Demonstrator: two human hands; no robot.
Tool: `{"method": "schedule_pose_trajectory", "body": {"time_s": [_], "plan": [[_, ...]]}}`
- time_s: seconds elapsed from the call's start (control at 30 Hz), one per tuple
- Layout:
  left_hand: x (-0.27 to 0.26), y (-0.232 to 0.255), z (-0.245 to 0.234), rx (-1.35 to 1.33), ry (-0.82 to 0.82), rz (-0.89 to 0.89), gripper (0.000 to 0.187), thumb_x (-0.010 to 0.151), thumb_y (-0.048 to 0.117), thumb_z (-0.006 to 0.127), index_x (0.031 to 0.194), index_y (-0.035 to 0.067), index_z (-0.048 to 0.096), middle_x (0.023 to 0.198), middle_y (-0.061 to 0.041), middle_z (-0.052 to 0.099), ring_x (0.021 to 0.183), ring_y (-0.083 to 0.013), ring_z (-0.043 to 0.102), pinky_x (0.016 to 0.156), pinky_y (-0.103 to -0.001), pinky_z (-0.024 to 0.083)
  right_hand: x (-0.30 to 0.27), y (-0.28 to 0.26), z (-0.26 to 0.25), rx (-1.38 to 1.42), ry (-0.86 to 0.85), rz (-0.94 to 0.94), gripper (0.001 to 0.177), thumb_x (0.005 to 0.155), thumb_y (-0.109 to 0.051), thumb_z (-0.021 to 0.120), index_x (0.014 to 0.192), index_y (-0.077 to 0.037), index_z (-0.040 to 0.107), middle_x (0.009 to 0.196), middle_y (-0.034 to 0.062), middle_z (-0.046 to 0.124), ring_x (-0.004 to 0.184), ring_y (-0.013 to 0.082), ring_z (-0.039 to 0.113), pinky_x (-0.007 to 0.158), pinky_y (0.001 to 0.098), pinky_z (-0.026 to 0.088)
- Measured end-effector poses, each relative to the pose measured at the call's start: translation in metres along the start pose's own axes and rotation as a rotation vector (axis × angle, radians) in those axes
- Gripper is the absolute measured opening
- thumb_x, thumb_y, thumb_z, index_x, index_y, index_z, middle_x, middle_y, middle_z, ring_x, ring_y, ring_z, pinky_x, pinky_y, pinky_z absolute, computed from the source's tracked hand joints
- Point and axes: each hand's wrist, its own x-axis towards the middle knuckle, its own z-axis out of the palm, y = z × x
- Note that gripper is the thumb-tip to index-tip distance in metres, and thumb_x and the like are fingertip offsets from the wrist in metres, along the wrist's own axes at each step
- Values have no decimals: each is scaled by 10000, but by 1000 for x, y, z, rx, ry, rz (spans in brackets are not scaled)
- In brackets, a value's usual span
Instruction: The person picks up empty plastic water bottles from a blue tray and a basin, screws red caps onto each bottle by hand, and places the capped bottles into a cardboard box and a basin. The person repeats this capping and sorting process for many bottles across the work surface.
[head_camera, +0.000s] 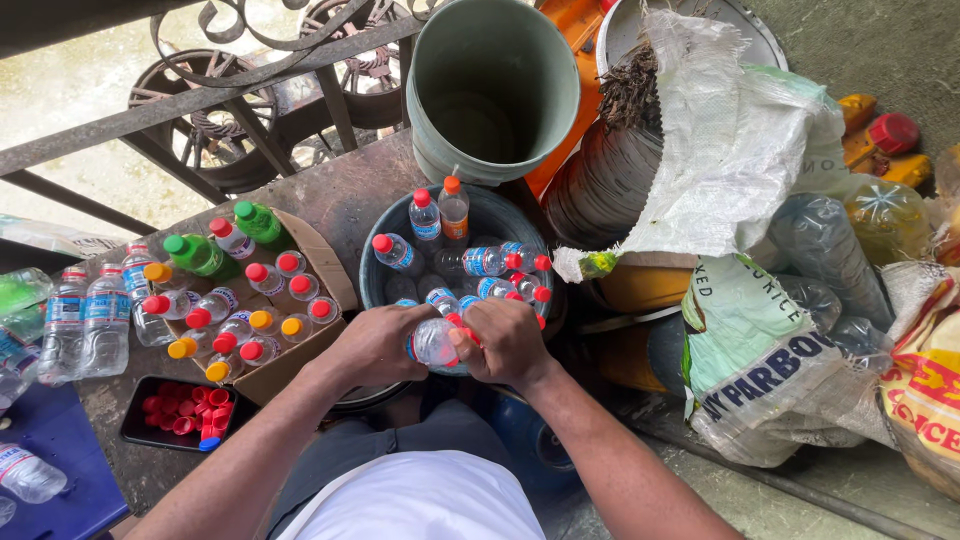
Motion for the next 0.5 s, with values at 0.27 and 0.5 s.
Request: {"method": "schedule_pose_trajectory", "body": {"time_s": [0.27,0.5], "plan": [[-19,2,11,237,335,48,474,679,227,807,1109,119,636,922,-104,710,935,-340,697,810,-494,540,0,-25,39,28,50,631,446,1017,-226,485,617,-81,617,507,134,590,433,299,610,434,423,448],[-43,-9,-3,-46,75,86,632,567,240,866,1139,125,624,961,-135,709,911,-376,683,758,-502,542,-8,-58,26,-114,190,138,414,979,-293,593,653,-37,588,518,131,555,465,292,604,453,405,460]]}}
